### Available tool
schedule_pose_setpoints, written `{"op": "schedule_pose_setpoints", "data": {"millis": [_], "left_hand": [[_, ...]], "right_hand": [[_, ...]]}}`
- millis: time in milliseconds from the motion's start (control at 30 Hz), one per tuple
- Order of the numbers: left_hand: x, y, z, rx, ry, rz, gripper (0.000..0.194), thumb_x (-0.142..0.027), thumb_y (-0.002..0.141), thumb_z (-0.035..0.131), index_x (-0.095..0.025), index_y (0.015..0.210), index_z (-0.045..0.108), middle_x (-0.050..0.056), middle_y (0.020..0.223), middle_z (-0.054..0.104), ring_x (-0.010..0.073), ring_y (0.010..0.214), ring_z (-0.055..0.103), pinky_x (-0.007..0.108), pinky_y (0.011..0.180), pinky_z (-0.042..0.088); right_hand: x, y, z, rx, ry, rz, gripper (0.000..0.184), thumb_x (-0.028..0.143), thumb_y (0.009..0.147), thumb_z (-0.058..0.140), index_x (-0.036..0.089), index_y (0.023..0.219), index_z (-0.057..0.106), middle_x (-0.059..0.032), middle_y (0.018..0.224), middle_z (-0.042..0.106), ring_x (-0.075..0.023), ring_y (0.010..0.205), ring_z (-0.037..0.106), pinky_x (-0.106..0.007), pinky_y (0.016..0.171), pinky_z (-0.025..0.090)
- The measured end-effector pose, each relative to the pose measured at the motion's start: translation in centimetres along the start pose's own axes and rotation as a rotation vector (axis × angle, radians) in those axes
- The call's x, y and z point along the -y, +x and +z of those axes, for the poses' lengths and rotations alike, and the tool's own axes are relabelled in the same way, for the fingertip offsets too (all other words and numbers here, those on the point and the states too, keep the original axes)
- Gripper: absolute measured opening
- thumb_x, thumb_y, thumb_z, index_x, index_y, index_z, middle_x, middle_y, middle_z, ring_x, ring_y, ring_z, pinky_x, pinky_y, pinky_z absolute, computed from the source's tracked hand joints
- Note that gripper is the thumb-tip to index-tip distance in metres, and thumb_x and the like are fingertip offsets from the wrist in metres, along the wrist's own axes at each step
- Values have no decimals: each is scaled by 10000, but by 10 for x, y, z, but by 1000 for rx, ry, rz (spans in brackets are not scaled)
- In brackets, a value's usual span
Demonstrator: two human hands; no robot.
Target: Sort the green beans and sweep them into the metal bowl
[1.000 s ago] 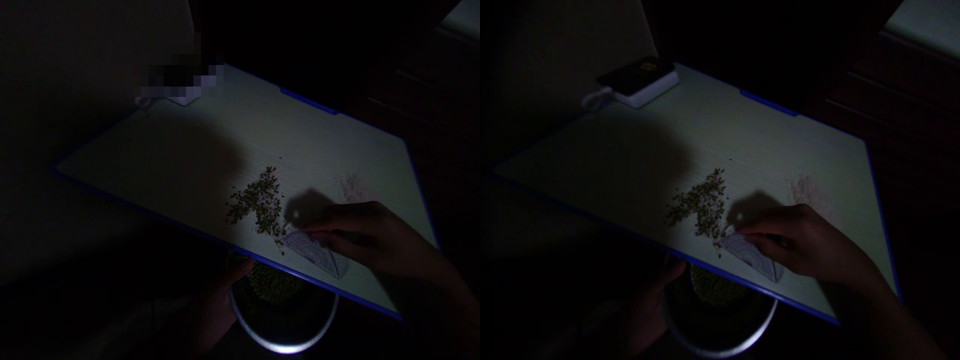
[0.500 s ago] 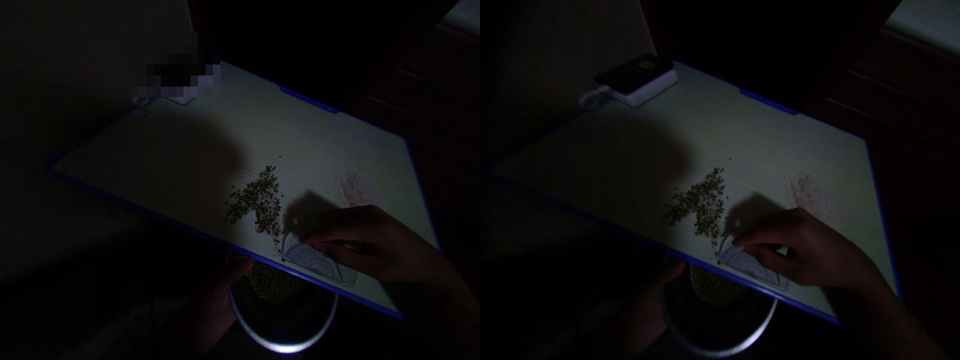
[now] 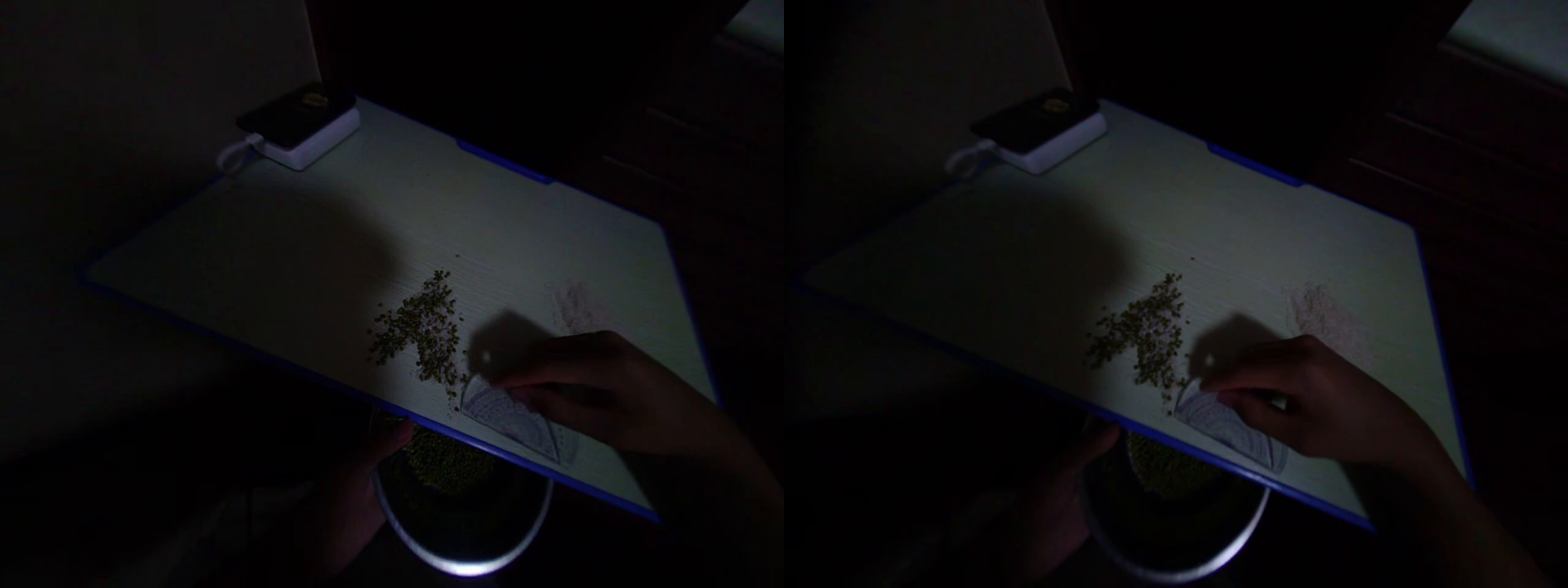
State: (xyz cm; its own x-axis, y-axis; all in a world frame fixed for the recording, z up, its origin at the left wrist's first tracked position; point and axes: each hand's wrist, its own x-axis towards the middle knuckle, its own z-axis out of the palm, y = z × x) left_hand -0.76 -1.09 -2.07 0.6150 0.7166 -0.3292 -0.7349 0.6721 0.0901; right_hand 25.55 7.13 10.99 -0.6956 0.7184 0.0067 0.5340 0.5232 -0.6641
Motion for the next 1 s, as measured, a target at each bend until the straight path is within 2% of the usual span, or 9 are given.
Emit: {"op": "schedule_pose_setpoints", "data": {"millis": [133,233,367,500,767,900,1000], "left_hand": [[0,-1,-4,-52,35,0,268,-271,964,607,-304,1135,810,14,1200,820,266,1331,626,438,1250,256],[0,1,-6,-38,39,3,251,-256,957,614,-296,1096,819,14,1200,820,262,1340,617,442,1247,263],[2,1,-9,19,17,16,314,-257,989,558,-294,1215,773,24,1215,814,258,1322,632,451,1236,285],[2,2,-6,49,6,-2,322,-261,1004,528,-270,1202,781,37,1192,820,256,1310,641,434,1232,289],[-1,3,-4,56,62,8,315,-284,1000,537,-252,1208,772,47,1214,810,264,1333,620,435,1224,302],[0,2,1,40,60,57,309,-251,983,565,-279,1211,770,31,1235,804,258,1364,593,428,1232,286],[0,3,6,-17,53,40,275,-249,958,606,-284,1153,797,22,1221,811,264,1366,592,435,1238,277]], "right_hand": [[-1,-5,-6,-64,-58,64,200,206,980,644,214,1147,753,-22,1037,823,-108,842,778,-174,727,571],[2,-2,-3,-79,-59,18,187,213,986,637,199,1130,755,-30,1031,822,-107,857,776,-168,750,571],[3,4,4,-38,-16,-63,195,208,1000,622,189,1148,746,-37,1067,813,-98,918,771,-153,818,564],[3,4,5,-4,21,-67,223,184,1003,610,195,1185,738,-46,1123,804,-104,972,766,-156,839,567],[5,5,6,-34,-13,-75,196,211,1013,607,181,1154,740,-50,1080,809,-98,928,768,-151,811,565],[6,6,6,24,37,-84,206,180,1009,606,178,1174,729,-44,1115,804,-91,983,759,-148,873,553],[7,8,6,46,57,-76,205,172,1003,613,178,1169,733,-44,1097,808,-94,964,761,-157,852,559]]}}
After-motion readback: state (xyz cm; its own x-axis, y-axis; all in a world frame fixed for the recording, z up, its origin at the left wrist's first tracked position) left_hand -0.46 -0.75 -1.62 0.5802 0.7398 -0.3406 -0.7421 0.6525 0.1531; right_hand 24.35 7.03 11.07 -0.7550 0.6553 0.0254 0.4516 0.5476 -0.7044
